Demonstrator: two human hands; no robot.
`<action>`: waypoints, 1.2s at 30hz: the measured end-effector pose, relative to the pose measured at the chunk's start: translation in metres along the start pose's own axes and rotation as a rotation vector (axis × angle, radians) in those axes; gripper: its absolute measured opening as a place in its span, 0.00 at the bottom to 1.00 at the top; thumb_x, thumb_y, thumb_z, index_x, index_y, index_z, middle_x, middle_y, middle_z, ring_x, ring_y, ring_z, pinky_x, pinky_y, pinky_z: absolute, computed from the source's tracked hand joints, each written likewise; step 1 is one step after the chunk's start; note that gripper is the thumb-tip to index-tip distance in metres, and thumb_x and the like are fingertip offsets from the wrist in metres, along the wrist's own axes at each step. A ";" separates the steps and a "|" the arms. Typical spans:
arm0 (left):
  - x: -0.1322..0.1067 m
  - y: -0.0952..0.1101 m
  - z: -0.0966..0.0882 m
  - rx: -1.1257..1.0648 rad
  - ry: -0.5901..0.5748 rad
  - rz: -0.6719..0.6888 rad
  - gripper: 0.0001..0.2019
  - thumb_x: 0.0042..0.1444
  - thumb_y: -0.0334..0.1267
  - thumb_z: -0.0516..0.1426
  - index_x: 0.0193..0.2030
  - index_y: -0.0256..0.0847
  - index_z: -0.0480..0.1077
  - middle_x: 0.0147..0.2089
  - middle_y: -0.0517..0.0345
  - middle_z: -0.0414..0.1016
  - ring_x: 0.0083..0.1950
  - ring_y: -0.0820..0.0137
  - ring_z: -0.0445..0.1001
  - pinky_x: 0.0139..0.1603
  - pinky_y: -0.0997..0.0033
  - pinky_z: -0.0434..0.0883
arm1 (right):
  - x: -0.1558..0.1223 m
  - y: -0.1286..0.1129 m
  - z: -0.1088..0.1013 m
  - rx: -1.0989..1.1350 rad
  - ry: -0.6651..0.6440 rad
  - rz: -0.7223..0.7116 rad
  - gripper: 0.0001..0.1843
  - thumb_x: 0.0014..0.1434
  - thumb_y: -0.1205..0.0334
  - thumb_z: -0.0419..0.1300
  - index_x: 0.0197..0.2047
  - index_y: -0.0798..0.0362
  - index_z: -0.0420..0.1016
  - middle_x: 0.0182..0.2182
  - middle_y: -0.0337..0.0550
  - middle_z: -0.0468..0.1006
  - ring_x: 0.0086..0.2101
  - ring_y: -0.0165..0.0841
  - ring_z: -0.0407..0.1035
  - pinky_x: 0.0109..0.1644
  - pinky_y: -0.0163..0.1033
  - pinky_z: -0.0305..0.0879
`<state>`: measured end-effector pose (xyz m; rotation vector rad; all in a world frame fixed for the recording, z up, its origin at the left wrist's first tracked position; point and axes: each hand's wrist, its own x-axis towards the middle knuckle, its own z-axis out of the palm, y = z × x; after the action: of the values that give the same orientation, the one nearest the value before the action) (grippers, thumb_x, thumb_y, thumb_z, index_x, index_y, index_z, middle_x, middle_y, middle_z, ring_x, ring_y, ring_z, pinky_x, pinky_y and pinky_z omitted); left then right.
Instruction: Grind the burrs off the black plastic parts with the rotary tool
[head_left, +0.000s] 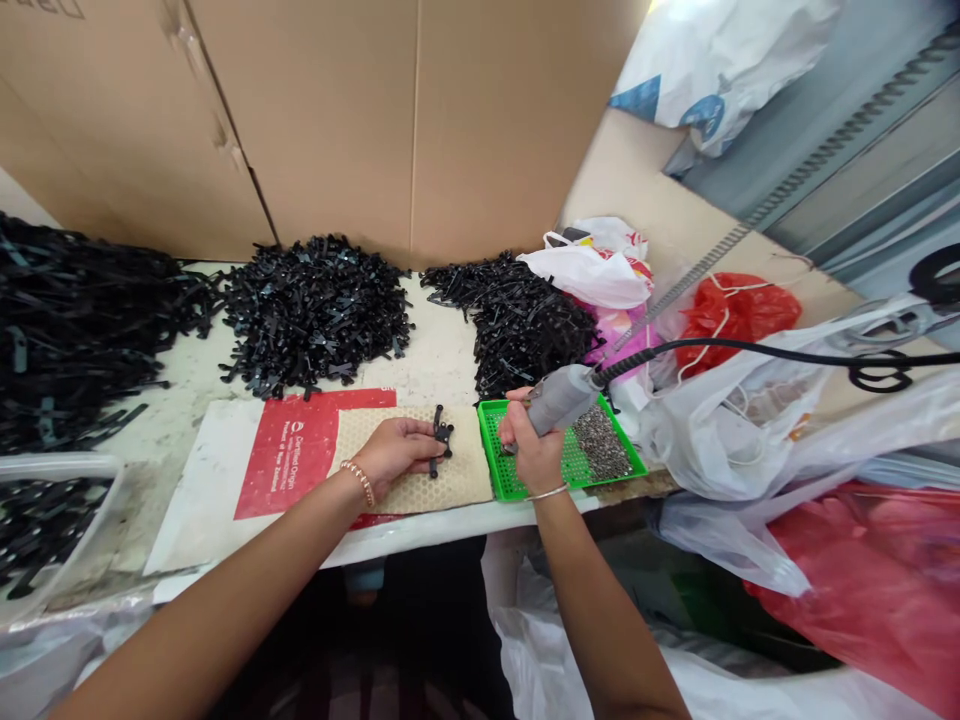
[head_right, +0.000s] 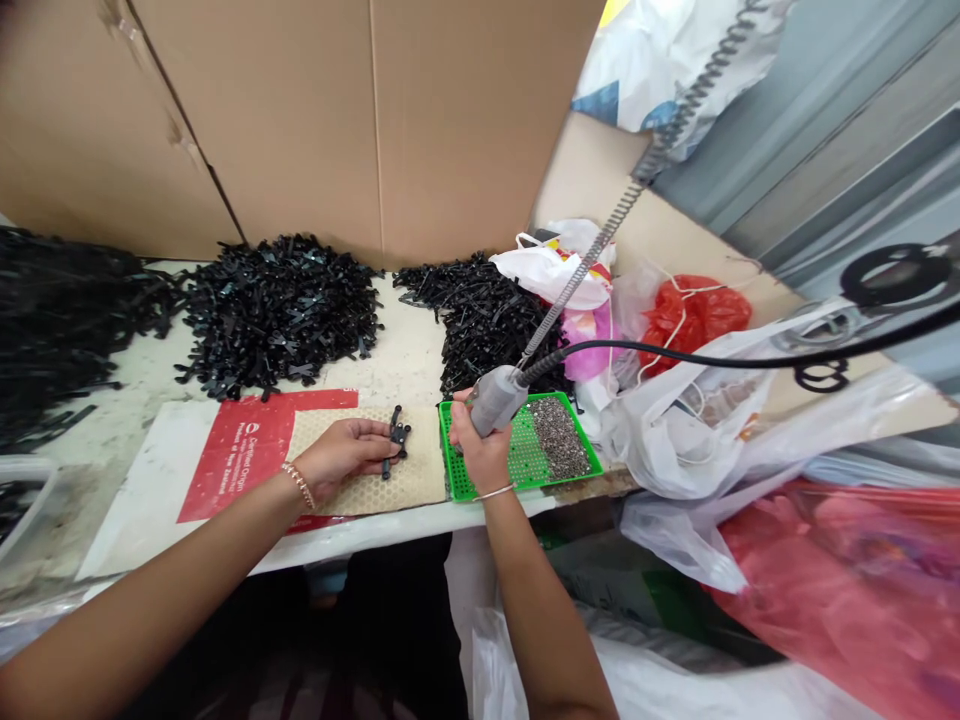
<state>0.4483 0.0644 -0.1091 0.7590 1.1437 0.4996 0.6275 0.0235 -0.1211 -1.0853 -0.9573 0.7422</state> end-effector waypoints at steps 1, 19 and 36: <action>0.000 0.000 0.000 0.003 0.000 0.001 0.12 0.37 0.25 0.66 0.31 0.33 0.73 0.28 0.55 0.77 0.29 0.73 0.75 0.29 0.79 0.72 | 0.000 -0.002 0.000 -0.024 0.011 0.009 0.14 0.55 0.52 0.63 0.40 0.51 0.69 0.18 0.31 0.64 0.17 0.27 0.58 0.20 0.32 0.56; 0.002 -0.006 -0.001 -0.015 -0.051 0.064 0.10 0.38 0.26 0.66 0.30 0.32 0.73 0.27 0.54 0.76 0.29 0.73 0.75 0.29 0.79 0.72 | 0.007 -0.069 -0.003 0.024 -0.098 -0.022 0.27 0.54 0.44 0.62 0.52 0.49 0.64 0.31 0.38 0.73 0.31 0.32 0.66 0.31 0.35 0.63; 0.007 -0.014 0.003 -0.067 -0.024 0.111 0.08 0.41 0.22 0.63 0.29 0.35 0.71 0.23 0.59 0.75 0.25 0.75 0.72 0.25 0.79 0.69 | 0.007 -0.028 0.060 0.350 0.031 -0.040 0.17 0.52 0.46 0.63 0.33 0.49 0.65 0.12 0.24 0.52 0.14 0.24 0.46 0.22 0.31 0.53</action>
<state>0.4531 0.0598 -0.1236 0.7714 1.0614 0.6174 0.5772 0.0432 -0.0827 -0.7675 -0.7847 0.8227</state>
